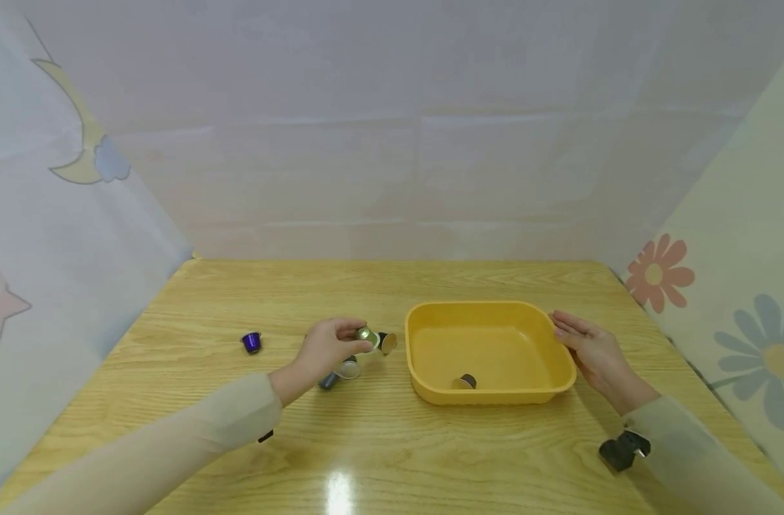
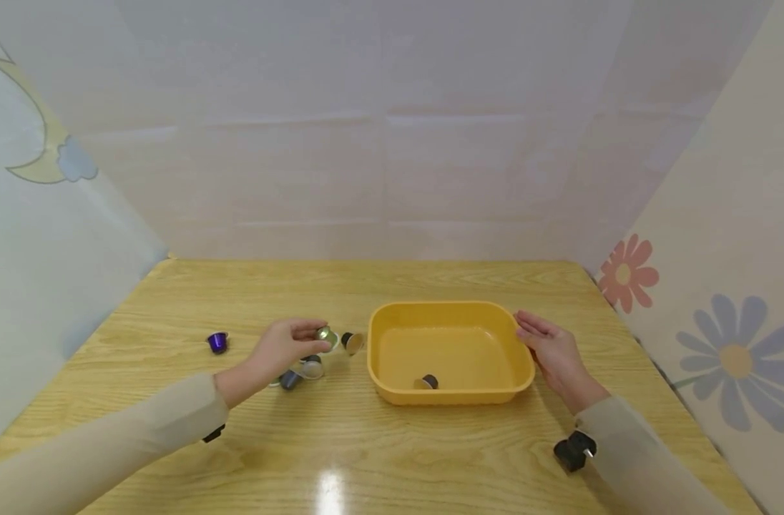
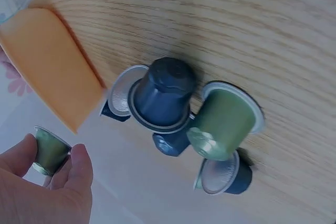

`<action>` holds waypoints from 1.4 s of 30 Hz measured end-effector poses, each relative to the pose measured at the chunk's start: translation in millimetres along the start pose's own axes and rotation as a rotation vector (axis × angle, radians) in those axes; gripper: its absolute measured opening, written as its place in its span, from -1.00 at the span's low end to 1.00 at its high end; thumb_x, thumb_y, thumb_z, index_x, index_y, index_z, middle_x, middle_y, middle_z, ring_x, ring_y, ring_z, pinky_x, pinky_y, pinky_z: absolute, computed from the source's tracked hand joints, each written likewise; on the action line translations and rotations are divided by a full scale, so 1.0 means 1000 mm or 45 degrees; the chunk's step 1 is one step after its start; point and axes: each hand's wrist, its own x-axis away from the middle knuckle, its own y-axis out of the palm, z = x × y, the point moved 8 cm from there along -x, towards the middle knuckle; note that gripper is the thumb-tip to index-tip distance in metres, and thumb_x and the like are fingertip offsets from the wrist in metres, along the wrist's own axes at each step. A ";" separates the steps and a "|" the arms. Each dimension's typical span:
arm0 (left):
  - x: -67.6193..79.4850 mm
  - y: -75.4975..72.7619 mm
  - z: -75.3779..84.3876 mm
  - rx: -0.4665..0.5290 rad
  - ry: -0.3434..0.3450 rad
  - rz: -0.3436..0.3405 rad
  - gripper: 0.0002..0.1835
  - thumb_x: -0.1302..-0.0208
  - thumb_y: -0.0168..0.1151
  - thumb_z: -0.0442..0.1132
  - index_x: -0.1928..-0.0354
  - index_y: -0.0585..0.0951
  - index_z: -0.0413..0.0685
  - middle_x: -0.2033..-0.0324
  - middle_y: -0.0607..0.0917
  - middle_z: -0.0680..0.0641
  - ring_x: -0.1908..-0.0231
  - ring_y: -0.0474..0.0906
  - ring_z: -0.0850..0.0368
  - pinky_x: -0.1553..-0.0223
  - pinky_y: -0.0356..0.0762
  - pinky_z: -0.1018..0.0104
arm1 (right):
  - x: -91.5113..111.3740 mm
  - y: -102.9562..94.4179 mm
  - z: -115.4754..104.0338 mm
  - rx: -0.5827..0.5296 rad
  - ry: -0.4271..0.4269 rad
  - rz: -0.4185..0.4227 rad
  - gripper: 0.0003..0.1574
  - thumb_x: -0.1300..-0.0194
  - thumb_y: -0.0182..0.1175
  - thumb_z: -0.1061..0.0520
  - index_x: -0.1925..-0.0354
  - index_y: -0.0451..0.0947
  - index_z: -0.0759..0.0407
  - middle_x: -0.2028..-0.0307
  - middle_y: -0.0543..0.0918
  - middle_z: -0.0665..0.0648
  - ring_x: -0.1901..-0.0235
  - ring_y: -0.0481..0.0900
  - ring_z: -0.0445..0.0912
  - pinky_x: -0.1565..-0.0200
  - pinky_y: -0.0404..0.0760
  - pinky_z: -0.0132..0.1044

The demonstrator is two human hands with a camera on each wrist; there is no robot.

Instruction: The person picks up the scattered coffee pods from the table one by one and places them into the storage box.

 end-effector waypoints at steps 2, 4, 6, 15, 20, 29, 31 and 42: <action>-0.001 0.004 0.002 0.010 0.006 -0.002 -0.54 -0.16 0.41 -0.32 -0.12 0.60 -0.28 0.08 0.70 -0.12 0.03 0.62 -0.02 0.01 0.60 0.16 | 0.000 0.000 0.002 0.062 0.016 0.006 -0.14 -0.43 0.14 0.16 -0.48 -0.06 0.31 -0.26 0.41 -0.13 0.15 0.54 -0.52 0.05 0.55 -0.54; 0.000 0.008 0.002 0.039 0.000 -0.017 -0.54 -0.15 0.41 -0.34 -0.12 0.60 -0.28 0.09 0.71 -0.11 0.05 0.62 0.01 0.03 0.61 0.17 | 0.000 0.000 0.004 0.078 0.029 0.011 -0.11 -0.43 0.14 0.13 -0.48 -0.09 0.33 -0.29 0.36 -0.14 0.13 0.54 -0.52 0.04 0.54 -0.55; 0.000 0.013 0.002 0.068 0.002 -0.030 -0.54 -0.14 0.42 -0.35 -0.11 0.60 -0.30 0.10 0.72 -0.12 0.07 0.63 0.02 0.01 0.60 0.16 | 0.000 0.000 0.005 0.088 0.030 0.011 -0.12 -0.44 0.13 0.12 -0.49 -0.09 0.32 -0.26 0.39 -0.19 0.13 0.54 -0.52 0.04 0.54 -0.55; -0.002 0.029 0.014 0.123 0.015 -0.086 -0.54 -0.18 0.40 -0.31 -0.13 0.59 -0.27 0.03 0.69 -0.14 -0.01 0.60 -0.01 -0.03 0.58 0.16 | 0.000 -0.001 0.001 0.032 0.001 0.018 -0.09 -0.41 0.17 0.15 -0.48 -0.10 0.35 -0.07 0.52 -0.31 0.19 0.55 -0.54 0.07 0.55 -0.56; -0.008 0.038 0.020 0.108 0.040 -0.114 -0.55 -0.18 0.40 -0.31 -0.12 0.60 -0.29 0.06 0.70 -0.15 0.02 0.62 0.00 0.04 0.61 0.25 | -0.002 -0.001 -0.001 0.011 0.005 0.025 -0.12 -0.41 0.15 0.20 -0.48 -0.10 0.36 0.05 0.58 -0.35 0.20 0.55 -0.53 0.09 0.56 -0.56; -0.013 0.056 0.037 0.179 0.128 -0.204 -0.54 -0.20 0.36 -0.39 -0.13 0.53 -0.42 0.03 0.67 -0.22 0.02 0.62 -0.04 0.06 0.62 0.29 | -0.003 0.000 -0.002 -0.019 -0.014 0.012 -0.14 -0.41 0.14 0.25 -0.46 -0.10 0.40 0.19 0.61 -0.38 0.19 0.57 -0.50 0.08 0.57 -0.53; -0.012 0.062 0.039 0.197 0.140 -0.227 -0.54 -0.21 0.35 -0.40 -0.13 0.52 -0.44 0.03 0.66 -0.23 0.02 0.62 -0.04 0.07 0.62 0.31 | -0.003 -0.001 -0.001 0.012 -0.011 0.016 -0.15 -0.42 0.13 0.24 -0.47 -0.09 0.39 0.15 0.60 -0.37 0.19 0.56 -0.51 0.09 0.57 -0.53; -0.017 0.079 0.050 0.116 0.197 -0.271 -0.58 -0.20 0.36 -0.40 -0.09 0.55 -0.40 0.01 0.65 -0.21 0.00 0.60 -0.05 0.04 0.60 0.31 | -0.003 0.001 -0.004 0.029 -0.054 0.005 -0.15 -0.43 0.12 0.24 -0.45 -0.11 0.43 0.21 0.59 -0.41 0.20 0.55 -0.53 0.09 0.56 -0.55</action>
